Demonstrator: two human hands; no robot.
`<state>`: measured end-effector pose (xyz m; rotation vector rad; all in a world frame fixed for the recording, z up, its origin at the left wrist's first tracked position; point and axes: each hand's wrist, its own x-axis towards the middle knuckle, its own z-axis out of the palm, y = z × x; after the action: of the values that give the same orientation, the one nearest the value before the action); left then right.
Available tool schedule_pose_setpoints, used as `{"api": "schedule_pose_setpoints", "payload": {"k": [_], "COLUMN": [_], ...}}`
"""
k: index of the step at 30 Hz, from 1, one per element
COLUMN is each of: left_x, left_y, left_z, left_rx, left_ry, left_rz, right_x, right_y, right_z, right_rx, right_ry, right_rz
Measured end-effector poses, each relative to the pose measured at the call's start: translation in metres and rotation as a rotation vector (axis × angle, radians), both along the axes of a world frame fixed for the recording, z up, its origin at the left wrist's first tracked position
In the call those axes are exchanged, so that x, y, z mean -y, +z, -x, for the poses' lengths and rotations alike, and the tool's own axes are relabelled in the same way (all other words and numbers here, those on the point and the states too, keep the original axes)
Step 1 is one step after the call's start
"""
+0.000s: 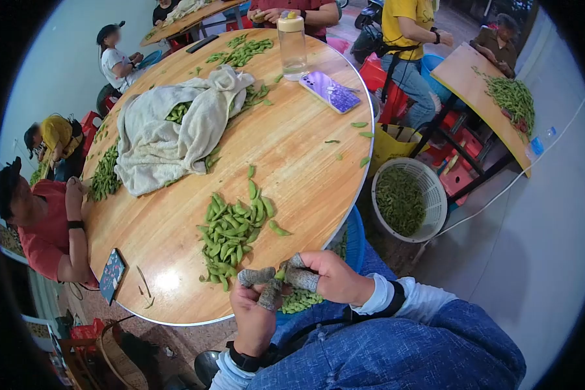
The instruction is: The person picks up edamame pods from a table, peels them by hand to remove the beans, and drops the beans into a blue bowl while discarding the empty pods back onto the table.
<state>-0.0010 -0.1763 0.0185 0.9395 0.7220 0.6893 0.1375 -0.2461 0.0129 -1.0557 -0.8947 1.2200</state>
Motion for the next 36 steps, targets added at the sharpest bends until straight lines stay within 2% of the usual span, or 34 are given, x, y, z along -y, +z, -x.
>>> {"api": "schedule_pose_setpoints", "payload": {"k": [4,13,22,25,31,34,36], "left_x": [0.0,0.0,0.0,0.003,-0.002,-0.005,-0.009], "left_y": [0.0,-0.001,-0.002,0.002,-0.005,-0.016,-0.007], "left_z": [0.0,0.002,-0.001,-0.005,0.001,0.003,0.006], "left_rx": [0.018,-0.001,-0.03,-0.034,-0.036,-0.122,-0.401], "left_ry": [0.005,-0.04,-0.03,0.024,-0.068,-0.117,-0.216], "left_rz": [0.014,0.002,-0.034,0.034,0.067,-0.426,-0.919], "right_x": [0.003,0.001,0.004,0.003,-0.003,-0.002,0.0], "right_y": [0.002,-0.001,0.0,0.0,-0.012,-0.017,-0.019], "right_z": [-0.001,0.002,-0.002,-0.002,0.001,0.0,-0.002], "right_rx": [0.067,0.001,0.047,0.108,0.0,0.04,0.111], "right_ry": [0.011,-0.034,-0.032,-0.052,-0.03,-0.057,-0.037], "right_rz": [0.005,0.017,-0.019,0.002,0.041,0.037,0.075]}}
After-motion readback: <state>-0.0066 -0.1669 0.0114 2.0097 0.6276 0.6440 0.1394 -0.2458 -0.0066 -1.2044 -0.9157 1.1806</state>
